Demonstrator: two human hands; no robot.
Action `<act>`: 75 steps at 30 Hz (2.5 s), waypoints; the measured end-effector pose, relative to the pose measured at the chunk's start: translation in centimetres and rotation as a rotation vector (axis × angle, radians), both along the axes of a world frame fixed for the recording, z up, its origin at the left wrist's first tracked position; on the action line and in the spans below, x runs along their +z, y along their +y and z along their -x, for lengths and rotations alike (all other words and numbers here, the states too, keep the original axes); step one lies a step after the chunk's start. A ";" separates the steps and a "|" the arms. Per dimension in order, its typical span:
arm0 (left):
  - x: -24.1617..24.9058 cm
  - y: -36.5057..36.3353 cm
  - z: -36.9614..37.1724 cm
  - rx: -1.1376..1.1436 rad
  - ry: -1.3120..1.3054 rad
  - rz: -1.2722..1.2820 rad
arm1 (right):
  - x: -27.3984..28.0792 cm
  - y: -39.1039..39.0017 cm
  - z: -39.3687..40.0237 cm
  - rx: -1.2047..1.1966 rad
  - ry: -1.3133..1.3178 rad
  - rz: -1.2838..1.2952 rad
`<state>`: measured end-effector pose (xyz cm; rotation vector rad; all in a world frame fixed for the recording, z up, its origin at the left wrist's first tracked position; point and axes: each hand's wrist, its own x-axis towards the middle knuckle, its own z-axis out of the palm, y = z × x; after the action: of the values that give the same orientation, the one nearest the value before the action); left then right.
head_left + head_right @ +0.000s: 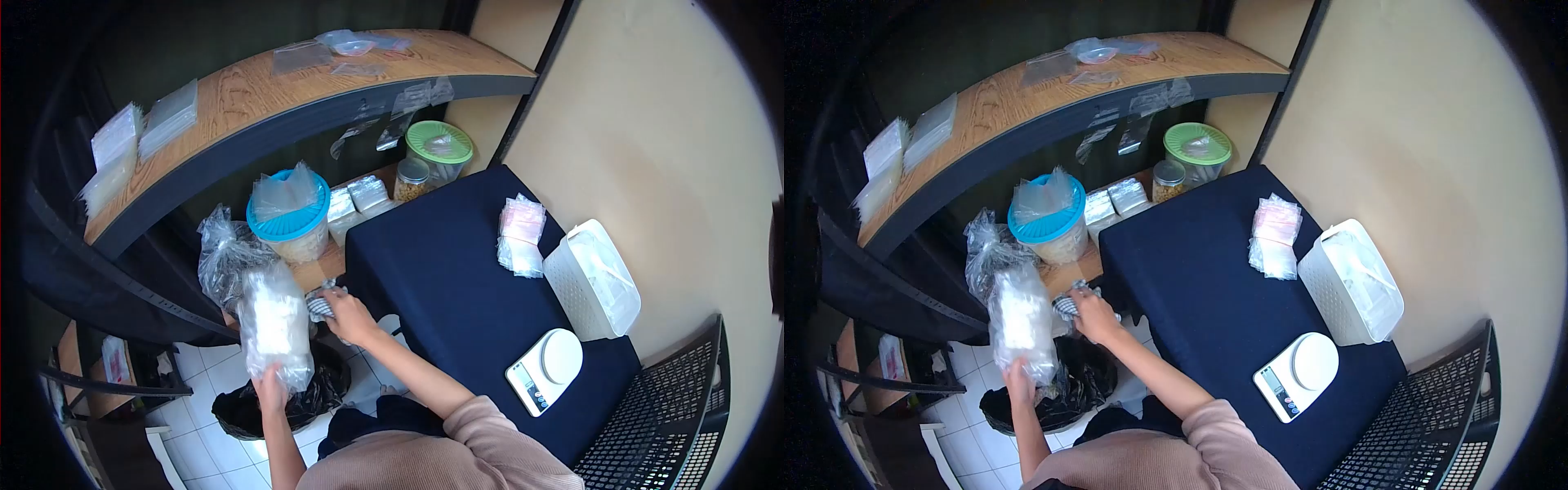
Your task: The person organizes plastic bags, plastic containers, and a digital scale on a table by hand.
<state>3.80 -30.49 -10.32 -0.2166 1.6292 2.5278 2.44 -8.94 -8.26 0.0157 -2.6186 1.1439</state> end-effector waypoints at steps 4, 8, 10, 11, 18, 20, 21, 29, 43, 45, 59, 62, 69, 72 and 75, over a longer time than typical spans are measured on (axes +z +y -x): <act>9.0 7.6 2.7 -0.297 0.087 -0.136 | 3.1 2.7 -2.4 -0.125 -0.047 0.399; 12.8 20.4 5.1 -0.805 0.194 -0.114 | 0.4 3.9 -5.7 -0.236 0.134 0.212; 13.1 26.0 4.6 -0.965 0.275 -0.116 | 1.3 3.7 -8.3 -0.219 0.011 0.444; 13.5 27.8 4.1 -1.025 0.318 -0.149 | 1.9 3.8 -9.5 -0.219 0.053 0.453; 15.5 31.0 3.3 -1.050 0.960 0.148 | 8.9 6.7 -17.8 -0.466 0.073 0.005; 15.5 31.0 3.2 -1.018 0.980 0.123 | 8.3 7.7 -18.5 -0.547 0.113 -0.239; 15.4 30.8 3.2 -0.980 0.999 0.099 | 7.9 8.1 -18.9 -0.607 0.112 -0.261; 8.2 20.7 1.8 -0.833 0.508 -0.097 | 6.8 11.1 -18.1 -0.654 -0.311 -0.449; -4.6 -11.9 -8.5 0.318 -0.224 0.073 | -1.5 -6.7 9.4 0.230 -0.026 0.212; -4.8 -13.8 -10.2 0.430 -0.225 0.104 | -3.9 -9.5 16.0 0.192 0.052 0.042; -6.6 -22.5 -11.5 0.335 -0.496 0.542 | -5.4 -19.7 31.7 -0.385 -0.332 -0.147; -6.4 -23.1 -11.8 0.309 -0.496 0.541 | -5.5 -18.4 31.0 -0.257 -0.254 -0.126; -5.9 -23.0 -12.4 0.246 -0.478 0.527 | -4.0 -16.1 25.7 -0.116 0.293 0.072; -5.8 -22.6 -12.1 0.214 -0.461 0.524 | -2.2 -15.4 23.0 -0.012 0.285 0.162; -5.6 -22.1 -12.3 0.176 -0.456 0.520 | -2.0 -14.8 19.0 0.040 0.271 0.203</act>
<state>16.13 -52.62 -15.95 -0.9413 2.0759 1.8921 -16.51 -23.77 -10.27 0.1696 -2.2674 1.3150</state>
